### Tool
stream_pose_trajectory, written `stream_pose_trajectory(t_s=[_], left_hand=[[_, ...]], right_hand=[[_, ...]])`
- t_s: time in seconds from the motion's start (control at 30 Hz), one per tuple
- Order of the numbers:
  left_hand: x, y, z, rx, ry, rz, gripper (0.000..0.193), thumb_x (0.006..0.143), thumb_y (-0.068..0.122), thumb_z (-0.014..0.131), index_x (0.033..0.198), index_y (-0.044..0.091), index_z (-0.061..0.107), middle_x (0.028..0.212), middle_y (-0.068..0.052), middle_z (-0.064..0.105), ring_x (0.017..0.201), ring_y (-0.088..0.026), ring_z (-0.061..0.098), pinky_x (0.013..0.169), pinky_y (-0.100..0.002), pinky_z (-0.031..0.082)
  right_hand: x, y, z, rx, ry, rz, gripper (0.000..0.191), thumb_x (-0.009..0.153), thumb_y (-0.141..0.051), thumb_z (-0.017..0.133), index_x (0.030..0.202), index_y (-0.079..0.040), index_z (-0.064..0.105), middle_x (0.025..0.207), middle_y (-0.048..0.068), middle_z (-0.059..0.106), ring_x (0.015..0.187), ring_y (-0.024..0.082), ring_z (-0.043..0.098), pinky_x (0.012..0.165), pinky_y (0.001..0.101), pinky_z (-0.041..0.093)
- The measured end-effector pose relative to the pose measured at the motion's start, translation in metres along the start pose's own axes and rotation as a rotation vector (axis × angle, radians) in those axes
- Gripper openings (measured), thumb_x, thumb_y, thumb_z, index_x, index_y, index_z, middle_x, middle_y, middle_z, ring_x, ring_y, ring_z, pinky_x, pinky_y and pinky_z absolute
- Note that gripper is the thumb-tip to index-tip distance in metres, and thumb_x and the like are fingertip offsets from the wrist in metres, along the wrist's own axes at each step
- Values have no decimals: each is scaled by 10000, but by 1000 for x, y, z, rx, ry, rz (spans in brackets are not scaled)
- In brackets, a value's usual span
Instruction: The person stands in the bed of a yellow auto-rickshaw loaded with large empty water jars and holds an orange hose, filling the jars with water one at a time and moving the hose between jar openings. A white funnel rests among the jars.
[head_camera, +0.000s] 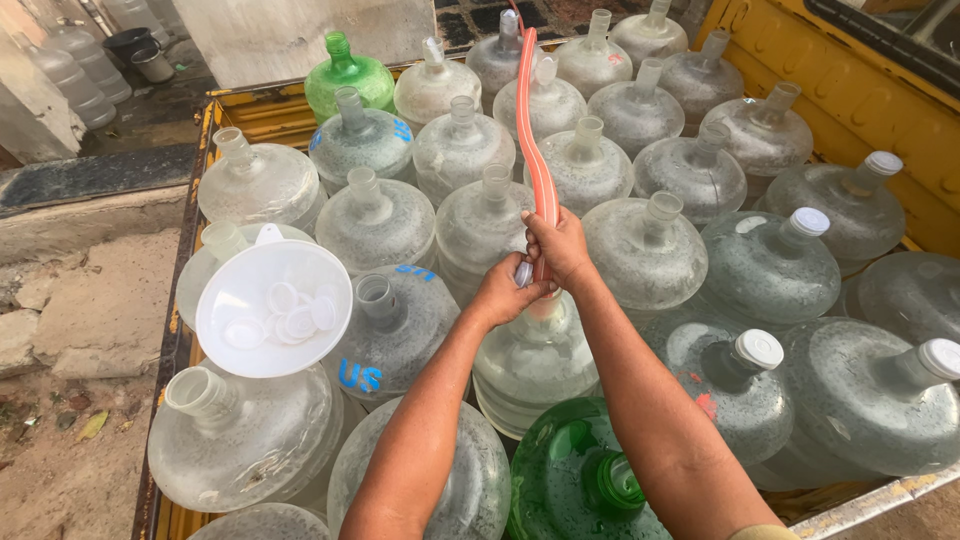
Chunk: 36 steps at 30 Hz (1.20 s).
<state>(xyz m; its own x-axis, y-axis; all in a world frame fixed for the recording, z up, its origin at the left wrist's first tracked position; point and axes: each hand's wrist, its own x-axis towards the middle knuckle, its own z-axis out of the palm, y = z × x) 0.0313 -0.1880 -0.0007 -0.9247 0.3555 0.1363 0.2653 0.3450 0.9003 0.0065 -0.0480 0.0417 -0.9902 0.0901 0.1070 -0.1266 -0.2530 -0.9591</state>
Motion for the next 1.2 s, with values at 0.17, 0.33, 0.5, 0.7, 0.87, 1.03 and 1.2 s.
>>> stream_pose_trajectory(t_s=[0.17, 0.33, 0.5, 0.7, 0.87, 1.03, 1.2], left_hand=[[-8, 1, -1, 8, 6, 7, 554, 771, 403, 855, 1114, 32, 627, 1072, -95, 732, 961, -189, 701, 823, -364, 551], [-21, -4, -12, 14, -4, -5, 553, 764, 393, 849, 1123, 37, 626, 1078, -96, 737, 965, -193, 711, 825, -366, 557], [-21, -4, -5, 15, 1, -3, 559, 761, 384, 854, 1140, 44, 623, 1081, -98, 732, 968, -196, 709, 827, -366, 556], [16, 8, 26, 17, 8, 9, 544, 764, 374, 851, 1128, 39, 623, 1068, -95, 733, 953, -191, 708, 816, -364, 556], [32, 11, 35, 14, 10, 13, 511, 776, 359, 842, 1108, 34, 629, 1054, -94, 733, 936, -189, 701, 806, -365, 553], [35, 16, 40, 19, 3, -14, 509, 773, 353, 851, 1103, 38, 624, 1056, -88, 728, 938, -184, 701, 807, -363, 553], [33, 16, 40, 22, 6, 0, 524, 766, 367, 854, 1101, 33, 630, 1051, -94, 733, 933, -189, 704, 807, -365, 554]], right_hand=[[-9, -2, 4, 1, -1, 0, 202, 926, -162, 709, 941, -48, 543, 663, 17, 569, 474, 100, 502, 438, 300, 463], [-19, 3, 18, 1, 3, -4, 202, 931, -163, 708, 946, -50, 542, 664, 19, 569, 474, 99, 497, 441, 296, 456], [-20, 5, 9, 18, -4, 2, 203, 932, -163, 710, 946, -49, 543, 666, 19, 570, 474, 99, 498, 437, 298, 454], [7, -7, -30, 30, -14, -2, 199, 932, -166, 709, 947, -51, 547, 662, 21, 567, 469, 101, 497, 433, 300, 455], [22, -10, -44, 25, -11, 4, 206, 939, -166, 711, 937, -47, 544, 670, 20, 573, 475, 100, 502, 439, 300, 468], [23, -12, -50, 35, -10, 18, 206, 936, -163, 711, 952, -52, 539, 667, 21, 567, 474, 101, 497, 434, 300, 457], [21, -11, -51, 45, -19, 18, 212, 934, -167, 712, 957, -51, 537, 664, 23, 569, 474, 103, 500, 435, 303, 467]])
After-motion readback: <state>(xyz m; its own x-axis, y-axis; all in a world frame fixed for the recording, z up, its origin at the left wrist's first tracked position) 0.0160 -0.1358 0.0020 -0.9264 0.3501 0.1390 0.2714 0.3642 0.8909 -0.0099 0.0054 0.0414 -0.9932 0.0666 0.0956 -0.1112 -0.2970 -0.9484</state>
